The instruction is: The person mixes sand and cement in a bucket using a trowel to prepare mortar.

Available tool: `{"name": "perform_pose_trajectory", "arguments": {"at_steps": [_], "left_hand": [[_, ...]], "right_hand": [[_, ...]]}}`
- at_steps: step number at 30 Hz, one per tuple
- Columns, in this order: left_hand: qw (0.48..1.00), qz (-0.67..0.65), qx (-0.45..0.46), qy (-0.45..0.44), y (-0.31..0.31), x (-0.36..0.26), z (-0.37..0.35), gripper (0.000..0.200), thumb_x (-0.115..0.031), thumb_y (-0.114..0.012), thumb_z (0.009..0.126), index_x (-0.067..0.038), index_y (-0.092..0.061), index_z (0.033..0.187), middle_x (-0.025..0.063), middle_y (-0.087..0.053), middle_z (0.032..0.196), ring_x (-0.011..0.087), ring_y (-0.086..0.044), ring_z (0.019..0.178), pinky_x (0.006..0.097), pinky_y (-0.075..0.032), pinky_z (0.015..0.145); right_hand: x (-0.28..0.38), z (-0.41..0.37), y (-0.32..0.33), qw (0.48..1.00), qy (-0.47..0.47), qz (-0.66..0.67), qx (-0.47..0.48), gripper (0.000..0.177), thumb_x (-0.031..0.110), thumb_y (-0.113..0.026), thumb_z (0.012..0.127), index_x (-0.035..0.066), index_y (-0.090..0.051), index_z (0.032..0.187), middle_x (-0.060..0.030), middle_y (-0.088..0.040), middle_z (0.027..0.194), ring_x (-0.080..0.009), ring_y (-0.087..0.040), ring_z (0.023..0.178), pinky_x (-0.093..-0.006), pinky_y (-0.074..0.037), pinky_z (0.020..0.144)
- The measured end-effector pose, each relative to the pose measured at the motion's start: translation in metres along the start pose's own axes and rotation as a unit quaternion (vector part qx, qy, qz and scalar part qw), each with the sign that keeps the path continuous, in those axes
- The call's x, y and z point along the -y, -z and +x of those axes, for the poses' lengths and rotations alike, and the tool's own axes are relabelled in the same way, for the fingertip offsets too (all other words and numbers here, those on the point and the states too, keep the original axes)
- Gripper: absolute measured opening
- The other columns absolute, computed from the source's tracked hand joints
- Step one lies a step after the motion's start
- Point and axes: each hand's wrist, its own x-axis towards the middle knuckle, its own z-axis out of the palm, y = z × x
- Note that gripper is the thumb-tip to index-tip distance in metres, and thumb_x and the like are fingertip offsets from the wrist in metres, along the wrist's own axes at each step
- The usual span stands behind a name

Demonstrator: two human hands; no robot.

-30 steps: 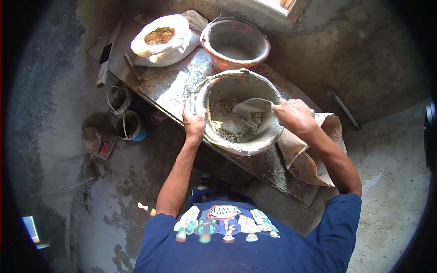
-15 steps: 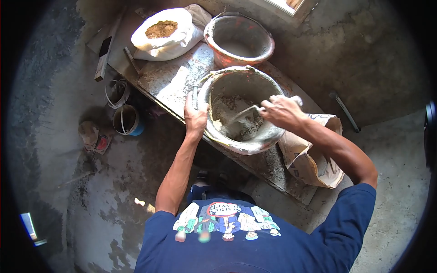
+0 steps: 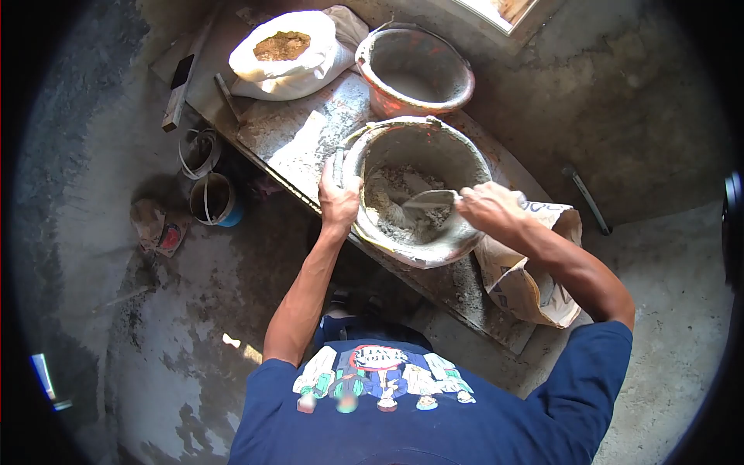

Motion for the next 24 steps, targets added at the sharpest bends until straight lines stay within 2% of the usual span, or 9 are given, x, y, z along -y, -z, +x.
{"name": "perform_pose_trajectory", "arguments": {"at_steps": [2,3,8,9,11,13,14,16,24], "left_hand": [[0.999,-0.01,-0.002,0.031,0.0,-0.005,-0.002,0.044,0.002,-0.054,0.074,0.003,-0.051,0.118,0.0091,-0.057,0.107,0.016,-0.054,0.096,0.0284,-0.045,0.084],[0.998,-0.018,0.001,0.06,0.0,-0.006,-0.002,0.044,0.002,-0.054,0.074,0.002,-0.051,0.117,0.0093,-0.058,0.107,0.0165,-0.055,0.096,0.0288,-0.045,0.085],[1.0,-0.005,-0.014,0.007,-0.001,0.006,0.001,0.042,0.002,-0.054,0.074,0.002,-0.052,0.115,0.0101,-0.058,0.107,0.018,-0.056,0.098,0.0293,-0.044,0.086],[0.999,0.014,-0.027,-0.028,-0.002,0.011,0.002,0.039,-0.002,-0.055,0.074,0.004,-0.052,0.113,0.0146,-0.06,0.101,0.0238,-0.058,0.091,0.0328,-0.046,0.081],[0.997,0.032,-0.04,-0.063,-0.002,0.02,0.003,0.039,-0.007,-0.056,0.075,0.006,-0.051,0.111,0.0192,-0.062,0.095,0.0296,-0.061,0.084,0.0363,-0.048,0.076],[0.996,0.038,-0.042,-0.071,-0.003,0.021,0.004,0.039,-0.007,-0.056,0.075,0.005,-0.051,0.111,0.0209,-0.061,0.097,0.0326,-0.061,0.087,0.0376,-0.048,0.078],[0.996,0.038,-0.04,-0.07,-0.002,0.019,0.003,0.039,-0.007,-0.056,0.075,0.005,-0.051,0.111,0.0209,-0.061,0.097,0.0326,-0.061,0.087,0.0376,-0.048,0.078],[1.0,-0.004,0.001,0.021,0.0,0.009,0.002,0.043,0.003,-0.054,0.074,0.003,-0.05,0.117,0.0114,-0.058,0.109,0.0196,-0.055,0.099,0.0304,-0.044,0.088],[1.0,-0.012,0.009,0.027,0.0,-0.002,-0.001,0.044,0.002,-0.054,0.074,0.004,-0.049,0.118,0.0127,-0.058,0.109,0.0207,-0.055,0.099,0.0307,-0.044,0.087]], "right_hand": [[-0.011,-0.012,0.016,0.999,-0.027,-0.008,0.035,0.021,0.021,-0.05,0.085,0.008,-0.061,0.073,-0.0107,-0.061,0.07,-0.0257,-0.065,0.067,-0.038,-0.052,0.058],[-0.01,-0.019,0.03,0.998,-0.031,-0.011,-0.056,0.015,0.013,-0.059,0.076,0.006,-0.068,0.067,-0.0112,-0.065,0.066,-0.024,-0.067,0.063,-0.0356,-0.053,0.057],[-0.008,-0.019,0.075,0.993,-0.073,0.004,0.092,0.011,0.013,-0.06,0.072,0.006,-0.067,0.067,-0.0138,-0.065,0.066,-0.027,-0.067,0.065,-0.0375,-0.053,0.057],[-0.004,-0.019,0.079,0.989,-0.058,0.034,0.134,0.01,0.013,-0.061,0.071,0.006,-0.067,0.068,-0.0141,-0.064,0.066,-0.0279,-0.067,0.065,-0.0377,-0.053,0.057],[0.002,-0.016,0.063,0.993,0.017,0.072,0.096,0.01,0.013,-0.059,0.073,0.007,-0.064,0.067,-0.0139,-0.062,0.064,-0.0282,-0.065,0.062,-0.0388,-0.052,0.058],[0.013,-0.005,0.036,0.995,0.003,0.085,0.054,0.012,0.013,-0.058,0.076,0.007,-0.063,0.066,-0.0122,-0.062,0.064,-0.0276,-0.065,0.062,-0.0376,-0.053,0.058],[0.017,0.002,0.018,0.998,0.009,0.036,0.041,0.014,0.013,-0.057,0.078,0.007,-0.065,0.067,-0.0104,-0.063,0.063,-0.0255,-0.065,0.062,-0.0357,-0.053,0.057],[0.02,0.007,0.014,0.996,-0.017,0.015,0.083,0.013,0.015,-0.059,0.078,0.007,-0.067,0.07,-0.0104,-0.066,0.066,-0.022,-0.067,0.063,-0.0346,-0.053,0.055],[0.01,0.008,0.012,0.988,-0.139,-0.063,0.031,0.012,0.01,-0.06,0.075,0.006,-0.069,0.067,-0.0096,-0.067,0.069,-0.018,-0.067,0.066,-0.0313,-0.053,0.056]]}}
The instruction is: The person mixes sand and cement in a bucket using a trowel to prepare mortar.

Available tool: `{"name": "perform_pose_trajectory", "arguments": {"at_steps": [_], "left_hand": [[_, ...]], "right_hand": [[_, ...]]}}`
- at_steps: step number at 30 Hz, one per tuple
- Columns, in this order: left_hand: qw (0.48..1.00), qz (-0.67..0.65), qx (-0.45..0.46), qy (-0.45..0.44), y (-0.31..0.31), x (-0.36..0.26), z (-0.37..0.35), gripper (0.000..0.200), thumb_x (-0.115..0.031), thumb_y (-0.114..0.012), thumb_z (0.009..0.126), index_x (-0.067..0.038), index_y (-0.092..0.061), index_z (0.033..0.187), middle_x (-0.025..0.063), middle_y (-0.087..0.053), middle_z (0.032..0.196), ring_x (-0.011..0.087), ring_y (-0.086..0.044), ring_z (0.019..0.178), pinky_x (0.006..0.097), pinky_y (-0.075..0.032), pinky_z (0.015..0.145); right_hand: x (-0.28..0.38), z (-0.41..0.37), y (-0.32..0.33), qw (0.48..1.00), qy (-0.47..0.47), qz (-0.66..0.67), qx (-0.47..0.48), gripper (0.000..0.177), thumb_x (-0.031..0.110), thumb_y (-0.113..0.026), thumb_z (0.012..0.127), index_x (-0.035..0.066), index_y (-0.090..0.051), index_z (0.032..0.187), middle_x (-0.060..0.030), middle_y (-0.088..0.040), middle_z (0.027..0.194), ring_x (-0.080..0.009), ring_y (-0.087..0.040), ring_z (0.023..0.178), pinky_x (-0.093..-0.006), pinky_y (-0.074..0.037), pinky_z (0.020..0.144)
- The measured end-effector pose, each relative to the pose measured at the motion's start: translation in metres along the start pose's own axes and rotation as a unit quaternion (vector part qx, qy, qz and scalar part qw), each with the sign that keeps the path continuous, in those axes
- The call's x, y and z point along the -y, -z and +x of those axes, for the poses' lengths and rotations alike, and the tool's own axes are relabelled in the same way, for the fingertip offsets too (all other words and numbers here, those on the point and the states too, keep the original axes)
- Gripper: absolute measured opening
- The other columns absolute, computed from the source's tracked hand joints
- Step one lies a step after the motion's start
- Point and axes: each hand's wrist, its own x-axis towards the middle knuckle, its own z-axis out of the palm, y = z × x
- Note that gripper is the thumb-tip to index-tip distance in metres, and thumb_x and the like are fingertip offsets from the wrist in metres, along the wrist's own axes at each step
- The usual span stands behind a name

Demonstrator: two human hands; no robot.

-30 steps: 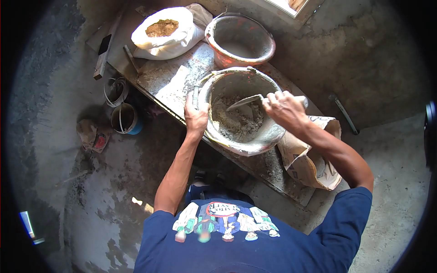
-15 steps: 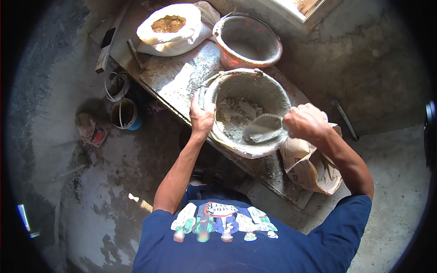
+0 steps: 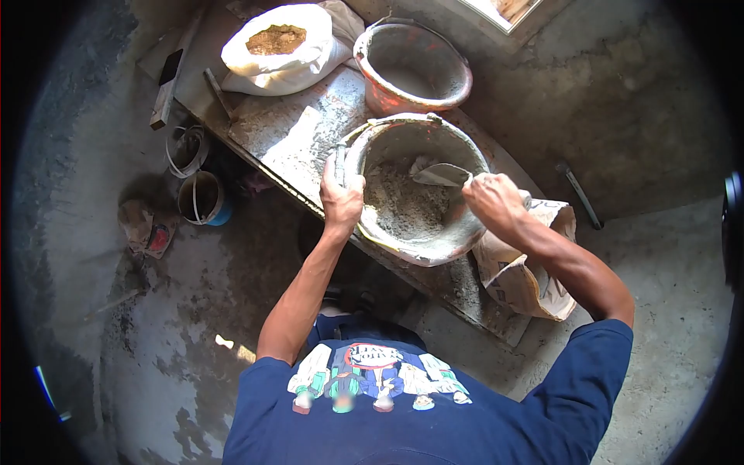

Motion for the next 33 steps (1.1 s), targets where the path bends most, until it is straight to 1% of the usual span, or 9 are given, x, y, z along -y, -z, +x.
{"name": "perform_pose_trajectory", "arguments": {"at_steps": [6,10,13,15,19,20,25,27,33], "left_hand": [[0.999,0.007,-0.023,-0.023,-0.002,0.012,0.003,0.042,0.003,-0.054,0.074,0.004,-0.051,0.116,0.0111,-0.06,0.104,0.0184,-0.056,0.093,0.0296,-0.046,0.082],[0.999,0.006,-0.035,-0.01,-0.004,0.011,0.006,0.04,-0.001,-0.056,0.073,0.001,-0.053,0.113,0.0134,-0.061,0.094,0.0232,-0.06,0.084,0.0334,-0.048,0.075],[0.996,0.036,-0.075,-0.046,-0.006,0.022,0.007,0.038,-0.006,-0.058,0.072,-0.002,-0.055,0.11,0.0165,-0.062,0.085,0.0293,-0.063,0.077,0.0387,-0.049,0.07],[0.997,0.034,-0.068,0.001,-0.006,0.014,0.003,0.037,-0.007,-0.059,0.072,-0.002,-0.055,0.109,0.0174,-0.062,0.085,0.0307,-0.062,0.077,0.0391,-0.049,0.07],[0.995,0.051,-0.074,-0.054,-0.005,0.014,0.006,0.037,-0.007,-0.057,0.072,-0.002,-0.053,0.109,0.0197,-0.061,0.088,0.0356,-0.062,0.08,0.0419,-0.048,0.072],[0.992,0.081,-0.071,-0.065,-0.004,0.013,0.004,0.034,-0.003,-0.056,0.075,0.001,-0.054,0.109,0.0134,-0.062,0.091,0.0215,-0.061,0.08,0.0328,-0.048,0.07],[0.997,0.055,-0.05,-0.02,-0.004,0.016,0.006,0.035,-0.004,-0.056,0.075,0.0,-0.054,0.109,0.0143,-0.062,0.093,0.0218,-0.061,0.08,0.0331,-0.048,0.071],[0.996,0.046,-0.053,-0.049,-0.005,0.015,0.007,0.04,-0.007,-0.057,0.074,-0.002,-0.051,0.113,0.0207,-0.061,0.091,0.0377,-0.061,0.085,0.0433,-0.048,0.075],[0.998,0.033,-0.05,-0.032,-0.007,0.02,0.01,0.041,-0.006,-0.055,0.074,-0.002,-0.05,0.114,0.0207,-0.061,0.093,0.0371,-0.061,0.087,0.043,-0.048,0.076]], "right_hand": [[0.01,0.017,0.011,0.994,-0.027,-0.1,0.03,0.01,0.011,-0.062,0.074,0.005,-0.069,0.07,-0.0059,-0.067,0.068,-0.0167,-0.066,0.066,-0.0297,-0.052,0.053],[0.029,0.038,-0.031,0.992,-0.006,0.009,0.125,0.01,0.011,-0.061,0.074,0.007,-0.07,0.072,-0.0096,-0.067,0.071,-0.0203,-0.067,0.067,-0.0338,-0.053,0.055],[0.024,0.025,-0.004,0.995,0.054,0.063,0.059,0.01,0.013,-0.062,0.074,0.007,-0.07,0.071,-0.0098,-0.067,0.068,-0.0234,-0.067,0.066,-0.0372,-0.053,0.057],[0.017,0.026,0.022,0.968,-0.094,0.193,0.127,0.011,0.009,-0.058,0.074,0.005,-0.069,0.075,-0.0151,-0.067,0.073,-0.0291,-0.067,0.071,-0.0398,-0.054,0.064],[0.007,0.014,0.06,0.989,0.019,0.114,0.091,0.012,0.008,-0.058,0.075,0.005,-0.069,0.072,-0.0137,-0.066,0.068,-0.0269,-0.067,0.066,-0.0361,-0.054,0.06],[0.009,0.016,0.061,0.997,-0.005,0.057,0.053,0.011,0.009,-0.059,0.075,0.005,-0.068,0.07,-0.0123,-0.066,0.067,-0.0239,-0.067,0.065,-0.0343,-0.053,0.058],[0.013,0.042,0.015,0.988,-0.062,-0.13,-0.049,0.011,0.011,-0.061,0.076,0.007,-0.069,0.07,-0.006,-0.067,0.067,-0.0166,-0.066,0.064,-0.031,-0.051,0.052],[0.005,0.036,0.01,0.99,-0.061,-0.125,-0.013,0.01,0.012,-0.062,0.075,0.007,-0.07,0.072,-0.0057,-0.067,0.07,-0.0162,-0.066,0.066,-0.0314,-0.051,0.05],[0.031,0.015,0.012,0.994,-0.034,-0.011,0.103,0.009,0.011,-0.063,0.074,0.009,-0.071,0.071,-0.0077,-0.068,0.071,-0.0187,-0.067,0.067,-0.0346,-0.053,0.053]]}}
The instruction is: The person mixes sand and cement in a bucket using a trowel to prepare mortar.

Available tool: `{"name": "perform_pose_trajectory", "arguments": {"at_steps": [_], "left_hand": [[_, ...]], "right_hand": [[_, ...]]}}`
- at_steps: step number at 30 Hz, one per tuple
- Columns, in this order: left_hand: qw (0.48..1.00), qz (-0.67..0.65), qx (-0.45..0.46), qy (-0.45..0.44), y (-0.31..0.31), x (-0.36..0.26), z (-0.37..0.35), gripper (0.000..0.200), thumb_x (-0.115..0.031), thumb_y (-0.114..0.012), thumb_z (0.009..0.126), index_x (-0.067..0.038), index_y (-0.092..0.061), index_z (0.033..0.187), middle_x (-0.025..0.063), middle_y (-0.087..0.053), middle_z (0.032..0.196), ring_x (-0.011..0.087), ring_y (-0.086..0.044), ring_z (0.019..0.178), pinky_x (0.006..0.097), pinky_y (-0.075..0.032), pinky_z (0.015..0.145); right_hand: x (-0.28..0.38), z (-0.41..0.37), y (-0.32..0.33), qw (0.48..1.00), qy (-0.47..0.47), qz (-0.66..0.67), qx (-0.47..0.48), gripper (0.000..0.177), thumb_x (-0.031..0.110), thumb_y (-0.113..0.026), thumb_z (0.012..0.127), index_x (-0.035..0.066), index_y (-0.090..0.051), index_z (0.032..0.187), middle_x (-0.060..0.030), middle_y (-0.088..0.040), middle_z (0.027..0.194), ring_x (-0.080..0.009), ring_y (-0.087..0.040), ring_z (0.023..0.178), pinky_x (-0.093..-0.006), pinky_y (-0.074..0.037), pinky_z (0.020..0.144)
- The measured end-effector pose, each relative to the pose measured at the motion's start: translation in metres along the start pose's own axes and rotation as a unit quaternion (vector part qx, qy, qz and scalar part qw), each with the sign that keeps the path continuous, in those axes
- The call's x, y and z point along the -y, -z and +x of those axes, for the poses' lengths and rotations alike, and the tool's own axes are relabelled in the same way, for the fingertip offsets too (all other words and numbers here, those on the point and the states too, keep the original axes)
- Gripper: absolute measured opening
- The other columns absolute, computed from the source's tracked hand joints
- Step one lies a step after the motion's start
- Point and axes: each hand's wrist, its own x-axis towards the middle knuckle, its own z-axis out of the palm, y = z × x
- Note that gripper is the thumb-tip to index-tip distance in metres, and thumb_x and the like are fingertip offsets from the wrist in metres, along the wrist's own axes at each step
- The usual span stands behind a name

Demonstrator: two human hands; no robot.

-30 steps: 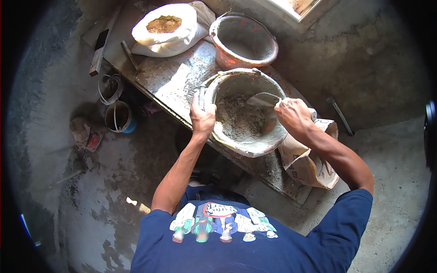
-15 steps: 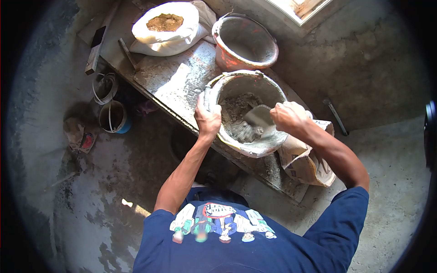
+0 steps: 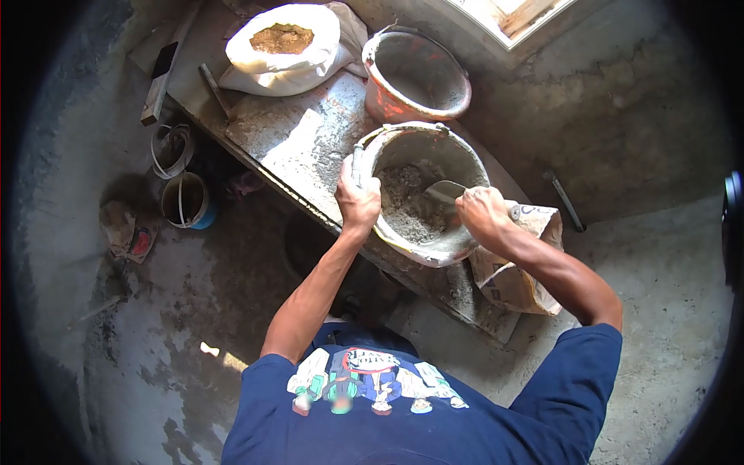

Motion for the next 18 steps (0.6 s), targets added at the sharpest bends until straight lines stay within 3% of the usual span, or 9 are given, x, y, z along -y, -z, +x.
{"name": "perform_pose_trajectory", "arguments": {"at_steps": [2,4,5,8,10,11,14,16,18], "left_hand": [[1.0,0.005,-0.014,-0.019,0.0,-0.001,-0.001,0.041,-0.006,-0.055,0.074,-0.002,-0.05,0.115,0.021,-0.06,0.095,0.0371,-0.06,0.09,0.0425,-0.048,0.078],[1.0,0.002,0.005,0.014,0.002,-0.008,-0.002,0.042,-0.006,-0.055,0.074,-0.002,-0.05,0.115,0.0212,-0.06,0.095,0.0375,-0.06,0.09,0.0425,-0.048,0.078],[0.999,0.016,-0.013,-0.033,0.0,-0.005,-0.001,0.036,-0.004,-0.055,0.074,0.001,-0.051,0.11,0.0175,-0.062,0.098,0.0293,-0.061,0.09,0.0376,-0.048,0.079],[1.0,0.012,0.007,-0.009,0.002,-0.008,-0.001,0.036,-0.004,-0.056,0.074,0.001,-0.051,0.11,0.018,-0.061,0.097,0.0308,-0.061,0.089,0.0383,-0.048,0.078],[1.0,0.015,0.002,-0.004,0.002,-0.012,0.0,0.037,-0.004,-0.056,0.074,0.0,-0.052,0.11,0.0182,-0.061,0.096,0.0314,-0.061,0.089,0.0386,-0.048,0.078],[1.0,0.019,0.004,0.001,0.004,-0.012,-0.002,0.037,-0.004,-0.056,0.074,0.0,-0.052,0.11,0.0184,-0.061,0.095,0.032,-0.061,0.088,0.0389,-0.048,0.077],[1.0,-0.02,0.001,0.001,-0.004,0.006,0.001,0.044,-0.006,-0.055,0.073,-0.003,-0.049,0.116,0.0218,-0.061,0.094,0.039,-0.061,0.086,0.0432,-0.048,0.077],[1.0,0.002,-0.008,-0.012,0.0,-0.001,-0.002,0.044,-0.005,-0.055,0.073,-0.003,-0.049,0.116,0.0216,-0.061,0.093,0.0391,-0.061,0.086,0.0434,-0.048,0.077],[0.999,0.022,-0.009,-0.029,0.001,-0.006,-0.003,0.044,-0.005,-0.054,0.073,-0.003,-0.049,0.117,0.0215,-0.061,0.093,0.0391,-0.061,0.087,0.0436,-0.048,0.077]], "right_hand": [[-0.002,0.0,0.0,1.0,0.001,0.006,-0.008,0.009,0.012,-0.063,0.074,0.009,-0.071,0.072,-0.007,-0.068,0.07,-0.0178,-0.067,0.068,-0.034,-0.053,0.053],[-0.003,-0.004,0.012,0.994,-0.089,-0.038,-0.046,0.008,0.013,-0.063,0.074,0.009,-0.071,0.073,-0.0055,-0.067,0.07,-0.0167,-0.067,0.068,-0.0328,-0.052,0.053],[-0.007,0.0,0.006,0.989,-0.081,-0.088,-0.086,0.008,0.014,-0.064,0.073,0.01,-0.071,0.073,-0.0045,-0.067,0.071,-0.0159,-0.066,0.068,-0.0319,-0.051,0.051],[-0.013,0.013,-0.009,0.987,-0.079,-0.095,-0.099,0.007,0.011,-0.062,0.072,0.006,-0.068,0.073,-0.0088,-0.067,0.072,-0.0182,-0.066,0.067,-0.0305,-0.05,0.055],[-0.004,0.015,-0.008,0.999,-0.049,-0.02,-0.014,0.006,0.011,-0.063,0.072,0.007,-0.068,0.071,-0.0078,-0.067,0.07,-0.0173,-0.066,0.066,-0.0302,-0.05,0.055],[-0.005,0.013,-0.006,0.995,-0.037,0.08,0.051,0.009,0.009,-0.061,0.073,0.008,-0.069,0.07,-0.008,-0.068,0.069,-0.0184,-0.066,0.067,-0.0303,-0.051,0.057],[-0.006,0.008,0.004,0.998,-0.012,0.061,0.013,0.011,0.01,-0.06,0.076,0.008,-0.07,0.072,-0.0102,-0.068,0.072,-0.0216,-0.068,0.071,-0.0319,-0.053,0.06],[-0.01,0.003,0.033,0.996,-0.049,0.048,0.052,0.016,0.013,-0.056,0.079,0.007,-0.07,0.078,-0.0129,-0.069,0.079,-0.0263,-0.069,0.079,-0.0359,-0.055,0.068],[-0.029,0.017,0.006,0.991,-0.079,0.078,0.071,0.018,0.014,-0.053,0.079,0.006,-0.07,0.078,-0.0145,-0.069,0.08,-0.0276,-0.069,0.077,-0.0368,-0.055,0.066]]}}
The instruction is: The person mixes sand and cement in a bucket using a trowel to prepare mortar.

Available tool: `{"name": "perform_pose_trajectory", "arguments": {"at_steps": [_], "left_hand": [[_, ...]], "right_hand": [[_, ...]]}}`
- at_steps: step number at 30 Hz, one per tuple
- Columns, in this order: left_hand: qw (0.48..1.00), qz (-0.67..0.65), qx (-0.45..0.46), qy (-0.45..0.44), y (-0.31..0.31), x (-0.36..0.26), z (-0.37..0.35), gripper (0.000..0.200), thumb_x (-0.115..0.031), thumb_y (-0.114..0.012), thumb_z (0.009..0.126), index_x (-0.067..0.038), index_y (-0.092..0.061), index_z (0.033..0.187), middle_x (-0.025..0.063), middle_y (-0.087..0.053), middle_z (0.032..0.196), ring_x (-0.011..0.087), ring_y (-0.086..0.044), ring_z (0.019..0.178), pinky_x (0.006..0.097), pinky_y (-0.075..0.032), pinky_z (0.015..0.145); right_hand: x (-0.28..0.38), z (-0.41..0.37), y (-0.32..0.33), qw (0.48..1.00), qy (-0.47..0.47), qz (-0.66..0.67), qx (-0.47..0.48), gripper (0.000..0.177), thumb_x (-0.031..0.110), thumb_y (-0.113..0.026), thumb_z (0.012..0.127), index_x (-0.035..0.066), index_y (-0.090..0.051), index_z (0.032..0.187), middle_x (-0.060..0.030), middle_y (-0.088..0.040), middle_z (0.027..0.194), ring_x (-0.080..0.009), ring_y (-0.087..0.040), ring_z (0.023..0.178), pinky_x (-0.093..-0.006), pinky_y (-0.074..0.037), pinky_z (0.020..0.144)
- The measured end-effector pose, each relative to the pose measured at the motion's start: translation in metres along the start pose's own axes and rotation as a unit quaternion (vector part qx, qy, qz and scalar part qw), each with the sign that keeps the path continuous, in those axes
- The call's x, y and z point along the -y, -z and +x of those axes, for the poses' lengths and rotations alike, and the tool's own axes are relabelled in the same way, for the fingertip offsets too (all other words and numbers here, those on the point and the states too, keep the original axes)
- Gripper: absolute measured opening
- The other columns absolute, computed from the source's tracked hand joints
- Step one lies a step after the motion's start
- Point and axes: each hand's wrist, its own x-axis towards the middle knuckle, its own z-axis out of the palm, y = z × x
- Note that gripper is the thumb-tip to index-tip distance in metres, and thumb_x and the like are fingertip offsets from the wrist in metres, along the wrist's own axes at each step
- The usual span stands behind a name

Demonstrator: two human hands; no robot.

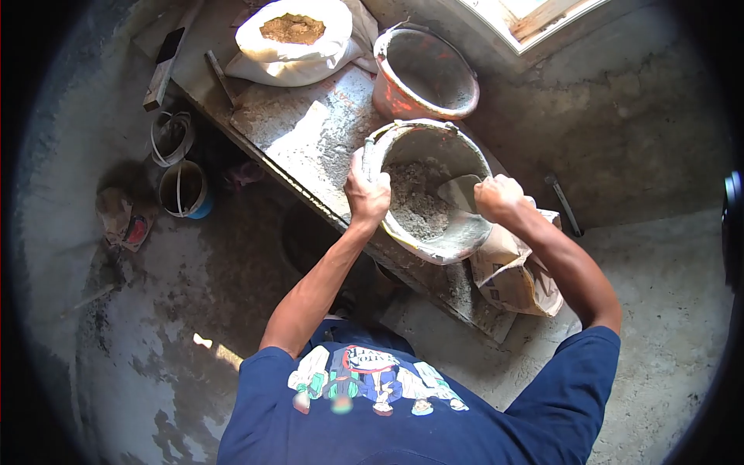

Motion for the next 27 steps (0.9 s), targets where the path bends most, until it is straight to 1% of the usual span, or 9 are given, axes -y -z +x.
{"name": "perform_pose_trajectory", "arguments": {"at_steps": [2,4,5,6,8,12,15,18,27], "left_hand": [[1.0,-0.009,0.005,0.024,-0.001,-0.002,0.001,0.043,-0.005,-0.054,0.074,-0.003,-0.049,0.116,0.0217,-0.061,0.094,0.0395,-0.061,0.088,0.044,-0.048,0.077],[1.0,-0.009,0.009,0.021,-0.001,-0.001,0.001,0.042,-0.005,-0.055,0.073,-0.003,-0.05,0.115,0.0204,-0.062,0.094,0.0368,-0.062,0.089,0.042,-0.049,0.078],[1.0,-0.008,0.007,0.018,-0.002,0.0,0.003,0.041,-0.004,-0.056,0.073,-0.002,-0.051,0.113,0.0191,-0.063,0.095,0.0342,-0.062,0.089,0.04,-0.049,0.078],[1.0,-0.009,0.006,0.017,-0.002,-0.001,0.004,0.041,-0.004,-0.056,0.073,-0.002,-0.051,0.113,0.0191,-0.063,0.095,0.0342,-0.062,0.089,0.04,-0.049,0.078],[1.0,-0.003,0.004,0.008,0.0,0.0,0.003,0.043,-0.005,-0.055,0.073,-0.004,-0.049,0.116,0.023,-0.061,0.092,0.041,-0.061,0.085,0.0453,-0.049,0.076],[0.999,0.006,0.027,0.04,-0.001,0.001,0.003,0.042,-0.006,-0.055,0.073,-0.004,-0.049,0.114,0.0234,-0.061,0.088,0.0418,-0.062,0.082,0.0465,-0.049,0.073],[0.998,0.021,0.03,0.042,0.0,-0.002,0.004,0.041,-0.007,-0.055,0.072,-0.005,-0.05,0.113,0.0235,-0.061,0.087,0.0422,-0.061,0.082,0.0469,-0.049,0.072],[0.998,0.013,0.031,0.043,0.0,-0.001,0.005,0.04,-0.007,-0.056,0.071,-0.005,-0.05,0.111,0.0237,-0.061,0.087,0.0428,-0.061,0.082,0.047,-0.048,0.072],[0.998,0.019,0.033,0.057,0.001,-0.007,0.005,0.038,-0.008,-0.057,0.071,-0.005,-0.051,0.109,0.022,-0.062,0.082,0.0413,-0.062,0.078,0.0463,-0.048,0.07]], "right_hand": [[-0.009,0.008,0.002,0.998,0.021,-0.003,0.052,0.026,0.017,-0.05,0.083,0.001,-0.071,0.082,-0.0167,-0.069,0.083,-0.0295,-0.069,0.08,-0.0386,-0.055,0.066],[-0.006,0.012,0.015,0.967,-0.002,0.107,0.23,0.027,0.015,-0.049,0.082,-0.002,-0.07,0.085,-0.0204,-0.068,0.082,-0.0311,-0.068,0.08,-0.0409,-0.055,0.068],[-0.002,0.019,0.013,0.962,-0.009,0.085,0.26,0.028,0.015,-0.051,0.08,-0.004,-0.068,0.09,-0.0225,-0.067,0.084,-0.0323,-0.068,0.08,-0.0421,-0.054,0.067],[0.001,0.025,0.007,0.975,0.045,0.029,0.217,0.04,0.031,-0.052,0.086,-0.006,-0.065,0.088,-0.0196,-0.066,0.077,-0.033,-0.067,0.073,-0.0405,-0.054,0.066],[-0.003,0.026,-0.007,0.993,0.025,0.046,0.109,0.039,0.033,-0.058,0.082,-0.006,-0.065,0.089,-0.0215,-0.066,0.08,-0.0348,-0.067,0.075,-0.0412,-0.054,0.067],[-0.001,0.018,0.014,0.981,-0.042,0.153,0.109,0.038,0.031,-0.065,0.077,-0.005,-0.066,0.089,-0.0238,-0.066,0.084,-0.0357,-0.067,0.081,-0.0427,-0.054,0.071],[0.0,0.032,0.022,0.994,-0.044,0.05,0.084,0.035,0.028,-0.07,0.071,0.003,-0.069,0.096,-0.0188,-0.068,0.092,-0.0323,-0.067,0.087,-0.0405,-0.054,0.073],[-0.01,0.037,0.027,0.996,-0.002,0.058,0.072,0.04,0.031,-0.072,0.071,-0.004,-0.066,0.09,-0.0237,-0.066,0.087,-0.0359,-0.066,0.083,-0.0434,-0.055,0.069],[0.009,0.044,0.059,0.999,0.011,0.029,0.042,0.025,0.019,-0.07,0.07,0.002,-0.069,0.089,-0.0168,-0.068,0.086,-0.0304,-0.068,0.08,-0.0393,-0.055,0.068]]}}
